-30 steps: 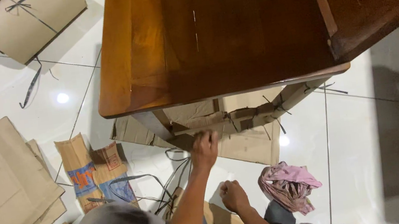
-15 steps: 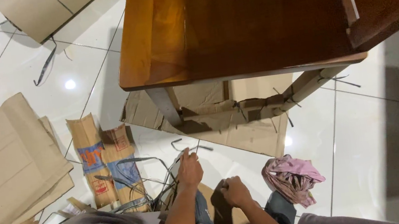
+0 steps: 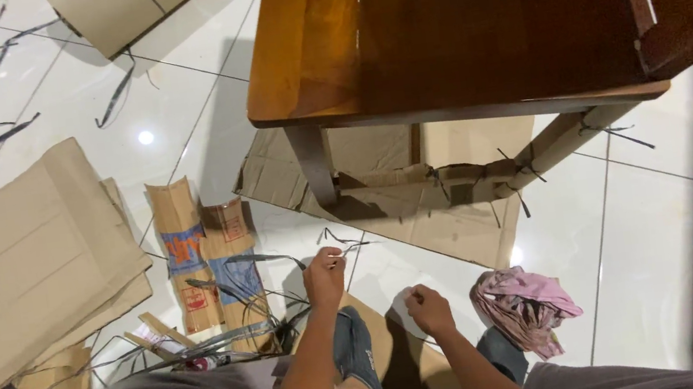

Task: Wrapping wooden chair legs with cardboard and securing them with plastic ties.

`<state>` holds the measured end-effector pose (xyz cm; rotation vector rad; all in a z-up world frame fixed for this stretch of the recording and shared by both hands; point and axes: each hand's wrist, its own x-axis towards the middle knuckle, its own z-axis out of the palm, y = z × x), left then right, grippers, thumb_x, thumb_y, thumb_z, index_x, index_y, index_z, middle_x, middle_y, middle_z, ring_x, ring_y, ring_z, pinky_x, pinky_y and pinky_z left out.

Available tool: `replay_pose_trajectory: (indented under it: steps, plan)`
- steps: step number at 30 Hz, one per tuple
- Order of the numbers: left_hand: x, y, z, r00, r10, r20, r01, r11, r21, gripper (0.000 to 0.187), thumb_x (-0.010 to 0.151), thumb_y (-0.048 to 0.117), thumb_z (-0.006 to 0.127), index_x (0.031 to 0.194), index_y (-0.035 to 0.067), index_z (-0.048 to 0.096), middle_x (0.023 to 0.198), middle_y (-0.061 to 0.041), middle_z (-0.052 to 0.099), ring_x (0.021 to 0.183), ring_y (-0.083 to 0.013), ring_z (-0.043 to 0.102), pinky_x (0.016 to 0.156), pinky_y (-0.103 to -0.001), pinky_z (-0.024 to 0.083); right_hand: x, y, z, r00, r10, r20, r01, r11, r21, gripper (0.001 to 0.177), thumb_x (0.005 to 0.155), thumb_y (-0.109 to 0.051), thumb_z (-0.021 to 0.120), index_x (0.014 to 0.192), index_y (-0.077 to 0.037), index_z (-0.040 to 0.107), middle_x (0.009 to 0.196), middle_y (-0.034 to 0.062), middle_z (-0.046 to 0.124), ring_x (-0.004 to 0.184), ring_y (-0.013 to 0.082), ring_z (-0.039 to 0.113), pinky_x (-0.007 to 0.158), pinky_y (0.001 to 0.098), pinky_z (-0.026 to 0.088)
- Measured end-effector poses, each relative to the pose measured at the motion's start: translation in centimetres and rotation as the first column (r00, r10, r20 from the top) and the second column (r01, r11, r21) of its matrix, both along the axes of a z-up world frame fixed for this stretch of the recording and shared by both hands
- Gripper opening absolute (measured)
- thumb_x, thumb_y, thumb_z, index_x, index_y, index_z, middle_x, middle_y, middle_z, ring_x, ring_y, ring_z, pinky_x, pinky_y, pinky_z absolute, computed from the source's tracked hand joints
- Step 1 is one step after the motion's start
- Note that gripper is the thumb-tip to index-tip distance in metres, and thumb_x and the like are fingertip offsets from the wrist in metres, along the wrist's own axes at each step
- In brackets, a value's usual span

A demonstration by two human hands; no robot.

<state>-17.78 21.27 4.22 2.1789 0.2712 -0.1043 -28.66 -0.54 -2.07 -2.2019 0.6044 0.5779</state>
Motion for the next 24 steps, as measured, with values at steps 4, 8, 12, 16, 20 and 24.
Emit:
replay_pose_trajectory:
  steps: [4,8,12,16,20,24]
  plan:
    - [0.0,0.5,1.3,0.987,0.025,-0.161,-0.031,0.999,-0.036,0.008,0.085,0.032,0.077,0.09,0.027,0.08,0.086,0.001,0.08,0.084,-0.0262,0.076,0.076,-0.041,0.058,1.9,1.5,3.2,0.98,-0.194,-0.039,0.197,0.936,0.291,0.03,0.091,-0.039,0.059,0.104,-0.016,0.075,0.094,0.011,0.078,0.092,0.0255,0.076,0.083,0.0384,0.063]
    - [-0.6,2.3,3.9,0.969,0.004,-0.248,-0.004,1.0,0.0,0.013,0.09,0.029,0.069,0.095,0.023,0.08,0.099,-0.008,0.08,0.099,-0.0356,0.074,0.084,-0.048,0.057,3.4,3.4,5.3,0.972,-0.234,0.005,0.219,0.917,0.332,0.028,0.092,-0.031,0.061,0.111,-0.016,0.077,0.095,0.0106,0.078,0.084,0.0208,0.075,0.08,0.0346,0.062]
    - [-1.9,4.1,1.8,0.939,-0.034,-0.344,0.078,0.99,0.115,0.013,0.092,0.03,0.066,0.096,0.027,0.077,0.103,-0.006,0.079,0.105,-0.037,0.072,0.085,-0.048,0.058,3.1,4.3,4.1,0.987,-0.159,0.022,0.148,0.951,0.27,0.026,0.094,-0.037,0.061,0.106,-0.02,0.076,0.089,0.0079,0.077,0.085,0.0216,0.076,0.082,0.0402,0.06]
    - [-3.1,5.8,0.4,0.883,-0.062,-0.465,0.182,0.959,0.218,0.017,0.095,0.027,0.063,0.101,0.034,0.077,0.107,-0.003,0.078,0.106,-0.0309,0.073,0.085,-0.043,0.061,2.6,5.6,1.5,0.999,-0.033,0.039,0.025,0.984,0.177,0.034,0.094,-0.043,0.058,0.111,-0.017,0.073,0.094,0.0113,0.078,0.095,0.0305,0.076,0.089,0.0486,0.058]
    - [-5.0,7.5,2.8,0.883,-0.072,-0.463,0.183,0.963,0.199,0.015,0.095,0.025,0.063,0.1,0.03,0.076,0.11,-0.007,0.077,0.111,-0.0354,0.071,0.091,-0.047,0.059,2.9,8.5,-0.2,0.999,0.036,0.021,-0.038,0.993,0.113,0.031,0.094,-0.042,0.061,0.115,-0.021,0.072,0.112,0.0079,0.079,0.11,0.032,0.074,0.095,0.0476,0.058]
    - [-7.3,9.0,4.8,0.906,-0.008,-0.424,0.078,0.986,0.147,0.016,0.095,0.017,0.065,0.103,0.023,0.077,0.105,-0.011,0.078,0.107,-0.0362,0.072,0.089,-0.049,0.06,3.3,12.0,4.5,0.986,0.156,0.052,-0.161,0.981,0.11,0.025,0.096,-0.037,0.06,0.113,-0.022,0.071,0.116,0.0082,0.077,0.112,0.0323,0.073,0.097,0.0478,0.058]
